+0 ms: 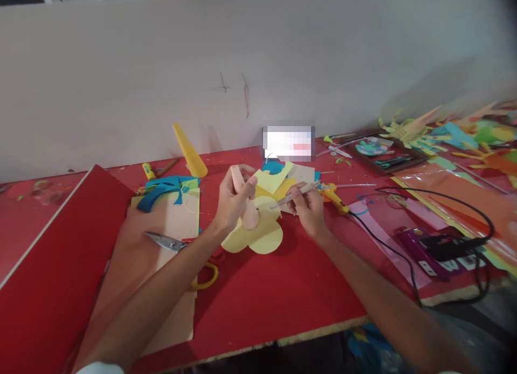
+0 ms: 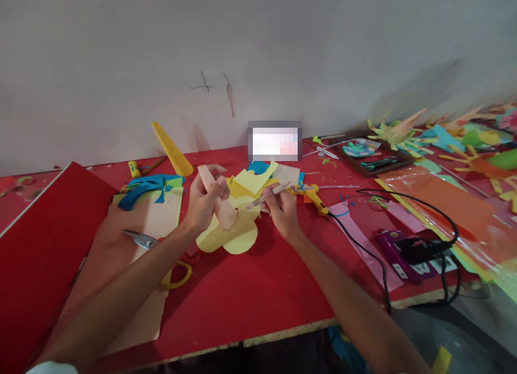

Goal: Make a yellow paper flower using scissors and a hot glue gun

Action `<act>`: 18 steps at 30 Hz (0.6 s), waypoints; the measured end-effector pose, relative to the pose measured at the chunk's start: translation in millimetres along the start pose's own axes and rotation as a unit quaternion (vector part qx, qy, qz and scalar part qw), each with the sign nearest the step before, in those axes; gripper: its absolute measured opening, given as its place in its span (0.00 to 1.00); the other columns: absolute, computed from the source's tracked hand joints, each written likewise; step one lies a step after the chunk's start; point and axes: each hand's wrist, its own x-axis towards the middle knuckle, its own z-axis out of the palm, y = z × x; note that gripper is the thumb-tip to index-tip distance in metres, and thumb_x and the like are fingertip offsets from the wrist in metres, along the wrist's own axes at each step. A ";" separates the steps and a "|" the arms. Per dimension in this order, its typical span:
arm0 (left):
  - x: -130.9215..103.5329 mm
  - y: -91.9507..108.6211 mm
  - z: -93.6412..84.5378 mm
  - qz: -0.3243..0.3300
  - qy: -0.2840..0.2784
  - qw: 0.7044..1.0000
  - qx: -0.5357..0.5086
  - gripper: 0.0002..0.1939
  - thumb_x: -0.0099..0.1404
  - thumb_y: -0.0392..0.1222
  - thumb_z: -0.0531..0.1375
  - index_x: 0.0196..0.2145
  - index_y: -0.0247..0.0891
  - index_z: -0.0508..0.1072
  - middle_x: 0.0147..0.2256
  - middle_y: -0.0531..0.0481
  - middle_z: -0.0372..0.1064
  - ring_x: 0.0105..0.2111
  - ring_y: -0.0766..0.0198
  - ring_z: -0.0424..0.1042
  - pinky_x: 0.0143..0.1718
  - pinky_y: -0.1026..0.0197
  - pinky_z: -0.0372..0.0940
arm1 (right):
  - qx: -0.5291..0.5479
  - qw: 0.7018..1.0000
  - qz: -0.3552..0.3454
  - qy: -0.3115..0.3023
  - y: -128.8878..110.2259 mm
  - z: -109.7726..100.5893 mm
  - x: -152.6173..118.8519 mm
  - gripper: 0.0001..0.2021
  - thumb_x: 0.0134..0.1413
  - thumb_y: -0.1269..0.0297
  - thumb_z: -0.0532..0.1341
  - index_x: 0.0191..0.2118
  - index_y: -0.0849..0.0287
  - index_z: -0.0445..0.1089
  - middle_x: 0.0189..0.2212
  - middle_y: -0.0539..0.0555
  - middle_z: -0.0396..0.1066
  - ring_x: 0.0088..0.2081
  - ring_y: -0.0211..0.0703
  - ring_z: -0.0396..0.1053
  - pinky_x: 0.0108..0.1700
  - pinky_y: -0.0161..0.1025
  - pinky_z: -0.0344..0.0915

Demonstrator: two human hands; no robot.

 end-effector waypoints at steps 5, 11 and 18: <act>-9.1 -7.8 3.0 0.000 -0.087 0.995 0.038 0.12 0.69 0.51 0.66 0.42 0.40 0.73 0.22 0.60 0.58 0.20 0.70 0.60 0.24 0.64 0.58 | -0.143 0.984 -0.075 -0.070 -2.4 -1.7 -5.2 0.21 0.71 0.45 0.57 0.32 0.55 0.69 0.22 0.48 0.66 0.22 0.37 0.63 0.25 0.36 0.58; -17.1 -24.4 2.8 -0.024 -0.110 0.992 0.050 0.07 0.71 0.45 0.63 0.42 0.41 0.73 0.24 0.59 0.57 0.21 0.71 0.61 0.26 0.64 0.59 | -0.231 0.945 -0.117 -0.198 1.9 6.7 -9.2 0.19 0.73 0.47 0.55 0.34 0.55 0.70 0.26 0.51 0.73 0.27 0.41 0.70 0.32 0.37 0.64; -19.6 -28.3 2.8 -0.024 -0.112 0.993 0.039 0.05 0.71 0.44 0.63 0.42 0.41 0.73 0.25 0.59 0.59 0.21 0.71 0.60 0.24 0.65 0.58 | -0.241 0.950 -0.110 -0.163 9.9 7.4 -8.7 0.18 0.74 0.49 0.54 0.38 0.54 0.71 0.32 0.54 0.78 0.32 0.44 0.75 0.37 0.39 0.68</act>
